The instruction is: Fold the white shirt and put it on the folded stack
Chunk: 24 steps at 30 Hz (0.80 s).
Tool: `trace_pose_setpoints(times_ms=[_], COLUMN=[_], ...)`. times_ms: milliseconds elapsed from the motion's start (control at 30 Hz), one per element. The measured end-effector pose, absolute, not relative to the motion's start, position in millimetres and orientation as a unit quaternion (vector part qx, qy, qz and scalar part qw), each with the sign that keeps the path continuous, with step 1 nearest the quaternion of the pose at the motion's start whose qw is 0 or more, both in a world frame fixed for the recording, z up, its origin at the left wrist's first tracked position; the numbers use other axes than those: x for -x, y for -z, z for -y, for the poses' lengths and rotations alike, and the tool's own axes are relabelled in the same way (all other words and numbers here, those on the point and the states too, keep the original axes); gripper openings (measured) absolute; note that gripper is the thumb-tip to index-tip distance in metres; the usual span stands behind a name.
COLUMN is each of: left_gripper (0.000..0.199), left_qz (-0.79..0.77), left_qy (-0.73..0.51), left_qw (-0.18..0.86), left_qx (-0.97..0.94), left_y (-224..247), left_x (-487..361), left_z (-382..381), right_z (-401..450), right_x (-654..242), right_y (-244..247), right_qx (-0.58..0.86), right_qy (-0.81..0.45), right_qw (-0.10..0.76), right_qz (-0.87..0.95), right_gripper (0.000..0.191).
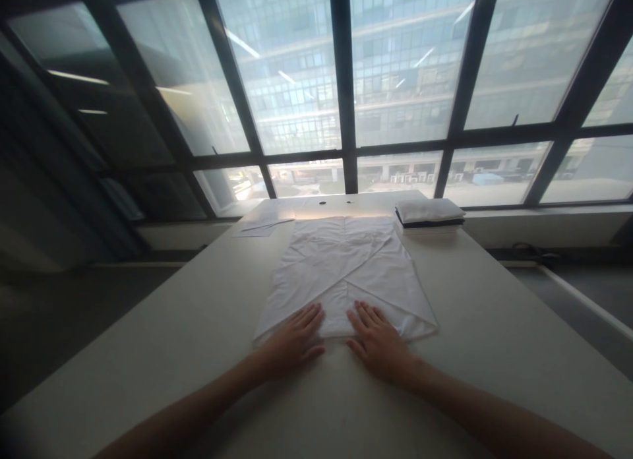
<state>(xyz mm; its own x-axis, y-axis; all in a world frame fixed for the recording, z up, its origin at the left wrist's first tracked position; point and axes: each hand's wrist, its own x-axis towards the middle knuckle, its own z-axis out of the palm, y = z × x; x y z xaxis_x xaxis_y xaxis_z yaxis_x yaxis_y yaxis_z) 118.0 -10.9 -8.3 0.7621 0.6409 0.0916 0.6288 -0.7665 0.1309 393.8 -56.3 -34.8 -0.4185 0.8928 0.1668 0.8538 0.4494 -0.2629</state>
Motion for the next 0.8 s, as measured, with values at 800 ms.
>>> trace_pose_setpoints(times_ms=[800], left_gripper=[0.041], left_qz=[-0.374], left_qy=[-0.101], left_qw=[0.051], left_qx=[-0.920], left_y=[-2], left_x=[-126], left_z=[5], right_z=[48], right_x=[-390], right_y=[45], right_qx=[0.525], right_qy=[-0.034], right_qw=[0.132], right_qz=[0.840], right_gripper=[0.057])
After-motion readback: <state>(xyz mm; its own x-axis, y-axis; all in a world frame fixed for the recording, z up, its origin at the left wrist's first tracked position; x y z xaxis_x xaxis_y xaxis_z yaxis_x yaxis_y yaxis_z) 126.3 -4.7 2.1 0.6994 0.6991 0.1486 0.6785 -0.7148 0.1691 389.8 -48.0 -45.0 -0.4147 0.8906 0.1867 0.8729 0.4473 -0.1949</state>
